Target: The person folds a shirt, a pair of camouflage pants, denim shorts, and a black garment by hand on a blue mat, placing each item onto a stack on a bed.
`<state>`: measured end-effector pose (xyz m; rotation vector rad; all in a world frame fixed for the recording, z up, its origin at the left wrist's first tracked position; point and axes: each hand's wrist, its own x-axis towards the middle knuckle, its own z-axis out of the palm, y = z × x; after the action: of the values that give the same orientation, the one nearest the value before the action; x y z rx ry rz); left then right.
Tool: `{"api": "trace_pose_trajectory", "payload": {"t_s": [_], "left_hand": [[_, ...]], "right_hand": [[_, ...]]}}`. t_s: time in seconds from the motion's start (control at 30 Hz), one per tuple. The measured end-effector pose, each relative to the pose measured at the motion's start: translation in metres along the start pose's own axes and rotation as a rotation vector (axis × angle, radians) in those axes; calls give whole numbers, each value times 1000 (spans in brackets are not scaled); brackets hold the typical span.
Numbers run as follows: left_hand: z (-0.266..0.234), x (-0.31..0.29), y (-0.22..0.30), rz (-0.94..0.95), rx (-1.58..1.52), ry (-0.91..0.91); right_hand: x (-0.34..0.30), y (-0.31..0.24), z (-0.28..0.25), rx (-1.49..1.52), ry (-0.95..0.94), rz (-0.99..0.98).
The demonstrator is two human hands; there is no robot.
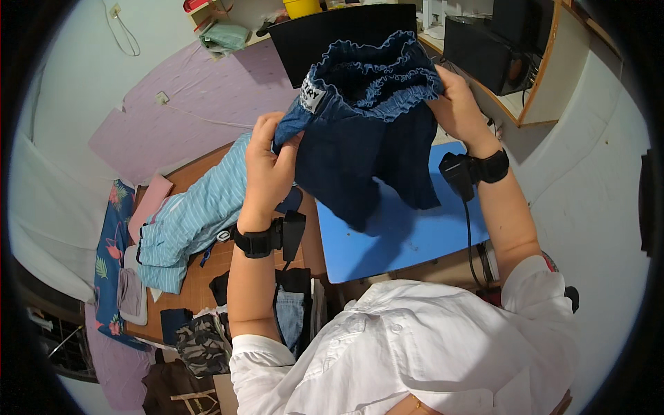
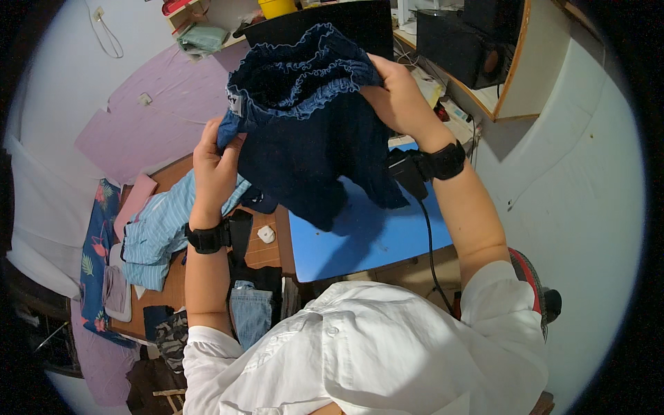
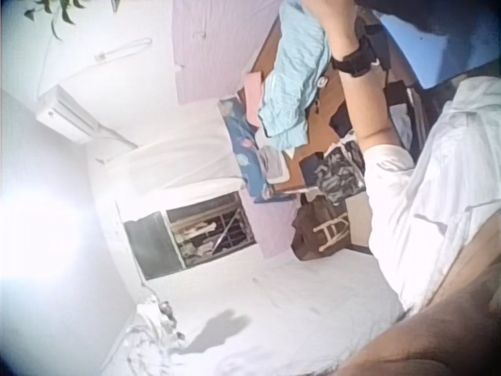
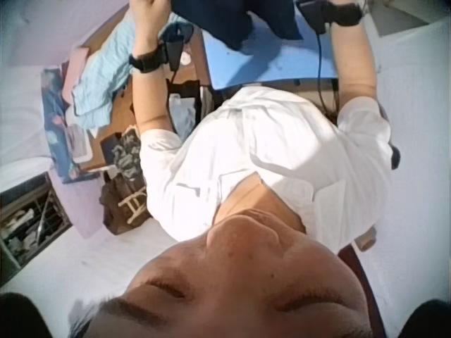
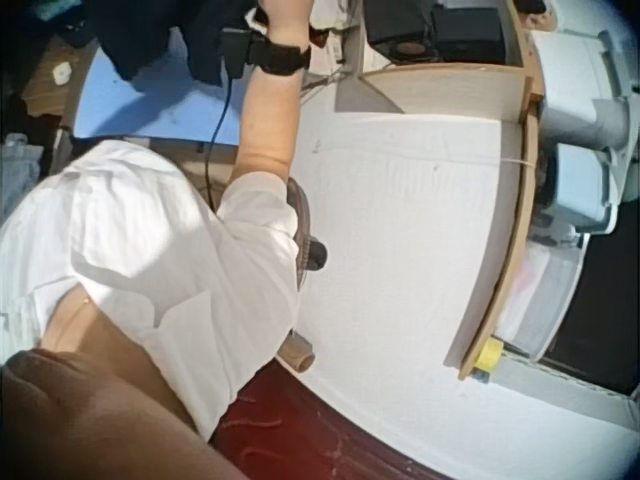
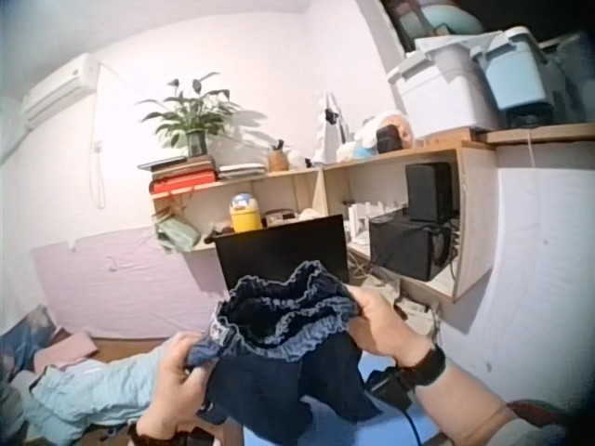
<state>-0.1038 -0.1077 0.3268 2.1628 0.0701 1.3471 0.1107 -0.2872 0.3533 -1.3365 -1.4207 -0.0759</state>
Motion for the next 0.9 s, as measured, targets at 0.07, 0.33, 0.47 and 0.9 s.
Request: {"api": "trace_pose_trajectory", "payload": {"t_s": [0.07, 0.33, 0.47, 0.9], "left_hand": [[-3, -5, -1, -158, -65, -28], [-13, 0, -16, -281, -247, -54], [-14, 9, -27, -363, -274, -201], [68, 48, -65, 151, 59, -83]], "right_hand": [[1, -2, 5, -18, -19, 49], [12, 2, 15, 200, -91, 168], [17, 11, 15, 246, -98, 263], [8, 64, -45, -18, 48, 77]]}}
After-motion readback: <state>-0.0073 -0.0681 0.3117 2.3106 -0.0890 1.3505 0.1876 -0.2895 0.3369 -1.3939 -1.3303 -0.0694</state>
